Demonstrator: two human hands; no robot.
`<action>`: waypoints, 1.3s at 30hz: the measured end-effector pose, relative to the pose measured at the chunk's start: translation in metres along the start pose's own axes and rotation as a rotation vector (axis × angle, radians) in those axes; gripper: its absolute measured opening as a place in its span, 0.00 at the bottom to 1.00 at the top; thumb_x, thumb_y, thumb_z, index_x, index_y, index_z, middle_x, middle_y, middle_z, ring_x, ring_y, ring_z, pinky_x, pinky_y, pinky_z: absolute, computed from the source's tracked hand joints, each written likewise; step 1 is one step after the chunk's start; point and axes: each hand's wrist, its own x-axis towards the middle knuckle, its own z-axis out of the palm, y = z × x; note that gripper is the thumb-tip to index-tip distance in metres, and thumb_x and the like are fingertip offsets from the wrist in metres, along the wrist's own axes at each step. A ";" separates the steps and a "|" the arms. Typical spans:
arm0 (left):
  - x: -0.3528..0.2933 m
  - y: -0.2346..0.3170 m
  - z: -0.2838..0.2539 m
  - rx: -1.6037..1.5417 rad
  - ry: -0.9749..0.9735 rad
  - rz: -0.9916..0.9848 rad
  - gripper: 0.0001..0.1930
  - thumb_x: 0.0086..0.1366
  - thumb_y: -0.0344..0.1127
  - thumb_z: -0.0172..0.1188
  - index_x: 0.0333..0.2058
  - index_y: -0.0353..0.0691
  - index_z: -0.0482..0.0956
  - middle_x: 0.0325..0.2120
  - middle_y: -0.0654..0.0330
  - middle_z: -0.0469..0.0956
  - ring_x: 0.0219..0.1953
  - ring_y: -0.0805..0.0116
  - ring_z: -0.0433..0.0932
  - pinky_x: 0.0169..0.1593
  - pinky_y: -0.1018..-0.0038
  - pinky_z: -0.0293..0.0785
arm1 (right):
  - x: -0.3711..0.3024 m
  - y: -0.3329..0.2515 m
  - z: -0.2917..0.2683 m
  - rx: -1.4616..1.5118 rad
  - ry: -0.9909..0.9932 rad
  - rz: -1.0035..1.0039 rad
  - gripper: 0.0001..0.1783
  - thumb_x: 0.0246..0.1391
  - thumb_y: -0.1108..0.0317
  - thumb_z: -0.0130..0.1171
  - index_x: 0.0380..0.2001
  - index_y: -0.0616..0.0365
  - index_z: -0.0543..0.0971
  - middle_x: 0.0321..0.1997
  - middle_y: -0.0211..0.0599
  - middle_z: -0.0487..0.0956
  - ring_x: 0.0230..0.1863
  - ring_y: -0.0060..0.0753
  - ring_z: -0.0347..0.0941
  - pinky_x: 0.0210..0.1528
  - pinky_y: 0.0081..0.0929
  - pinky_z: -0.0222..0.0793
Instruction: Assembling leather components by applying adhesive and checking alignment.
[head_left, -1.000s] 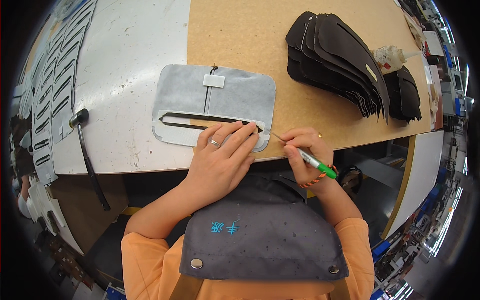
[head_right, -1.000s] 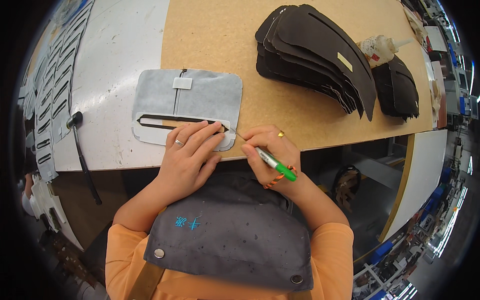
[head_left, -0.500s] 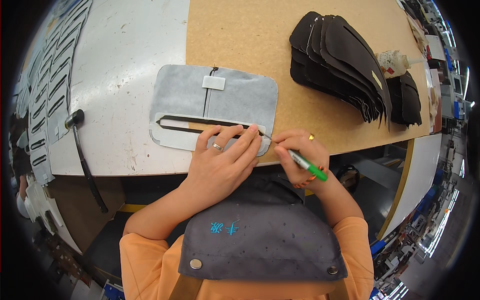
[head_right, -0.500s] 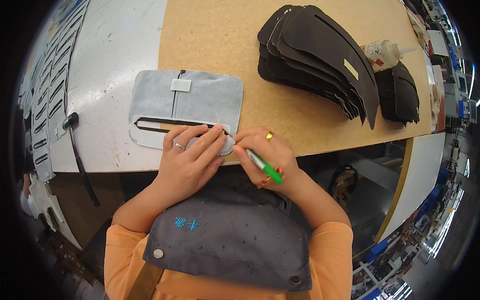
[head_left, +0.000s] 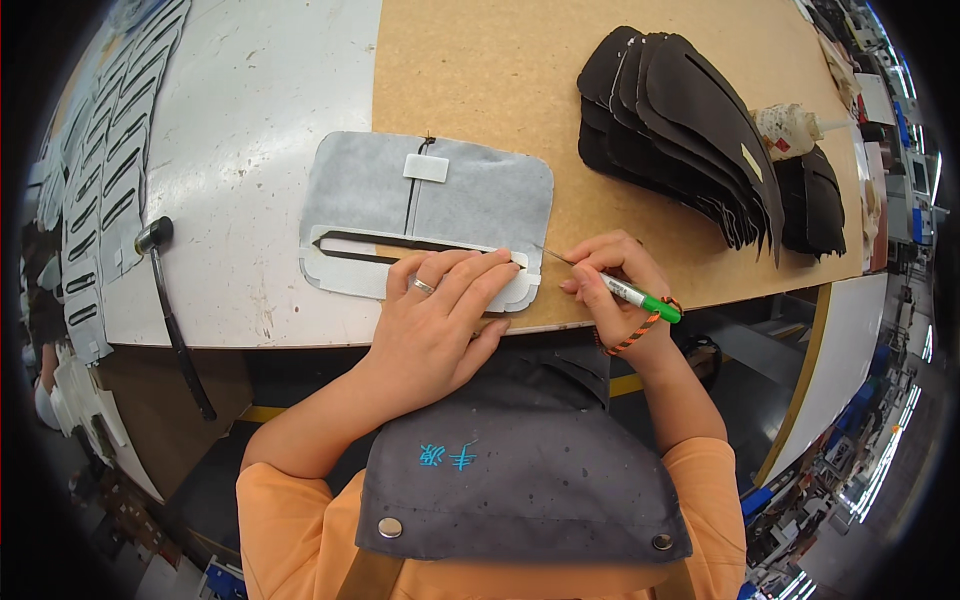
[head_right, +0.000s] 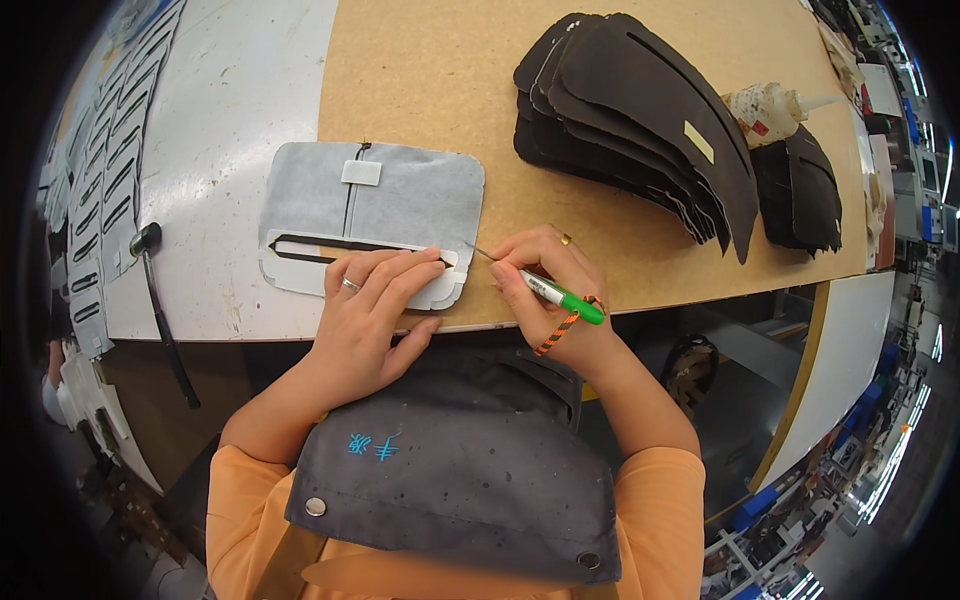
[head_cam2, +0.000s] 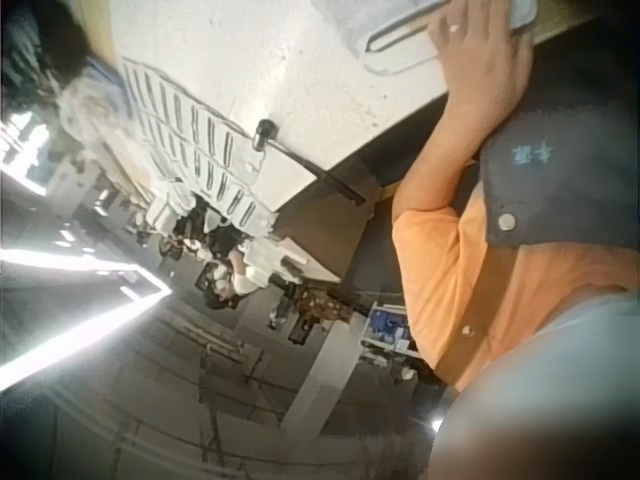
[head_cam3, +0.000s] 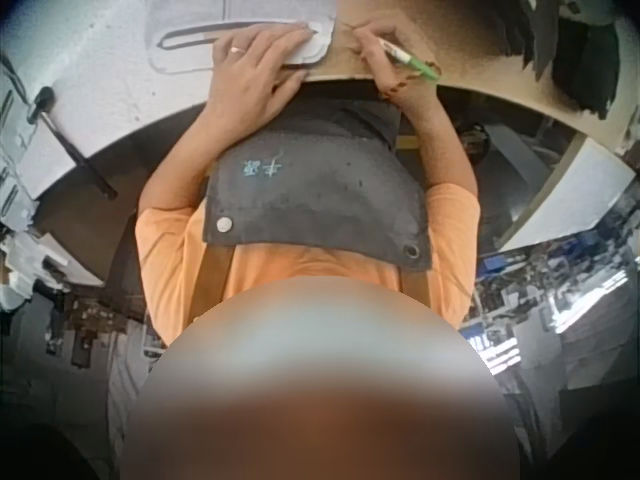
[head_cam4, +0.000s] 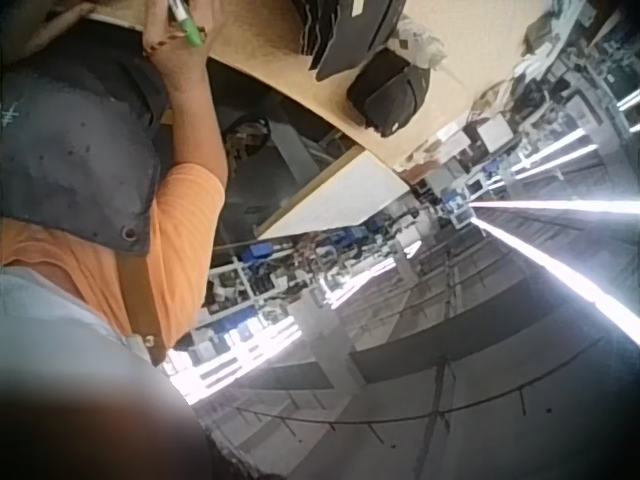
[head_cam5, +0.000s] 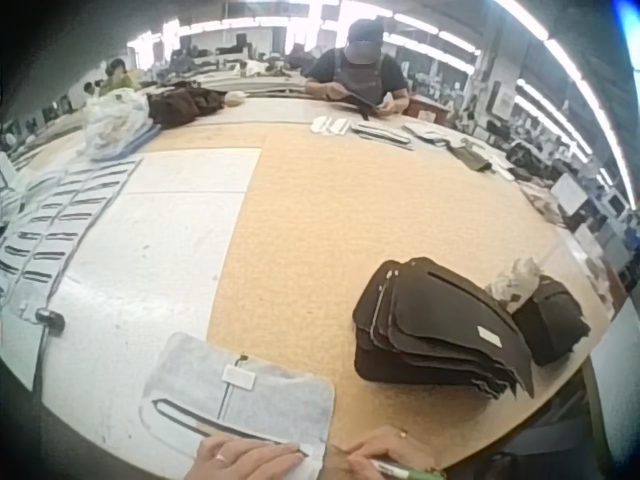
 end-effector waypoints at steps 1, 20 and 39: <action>0.000 0.000 0.000 0.002 -0.001 0.001 0.27 0.51 0.34 0.63 0.51 0.42 0.68 0.51 0.63 0.70 0.51 0.66 0.67 0.53 0.68 0.53 | 0.000 0.001 0.000 -0.002 -0.004 -0.009 0.02 0.54 0.79 0.52 0.30 0.64 0.70 0.38 0.43 0.74 0.25 0.20 0.73 0.30 0.17 0.73; 0.007 -0.008 -0.007 -0.097 -0.047 -0.016 0.26 0.54 0.35 0.58 0.53 0.43 0.67 0.49 0.63 0.68 0.50 0.63 0.66 0.55 0.65 0.55 | -0.015 0.007 0.000 -0.104 0.202 -0.194 0.05 0.50 0.74 0.61 0.31 0.61 0.76 0.28 0.39 0.74 0.21 0.30 0.68 0.22 0.24 0.64; -0.047 -0.064 -0.079 0.123 -0.010 -0.223 0.33 0.44 0.38 0.70 0.51 0.42 0.69 0.52 0.61 0.72 0.61 0.58 0.61 0.65 0.59 0.44 | -0.011 -0.025 0.003 -0.431 -0.134 -0.551 0.10 0.45 0.70 0.64 0.32 0.54 0.74 0.27 0.29 0.74 0.33 0.31 0.72 0.54 0.39 0.65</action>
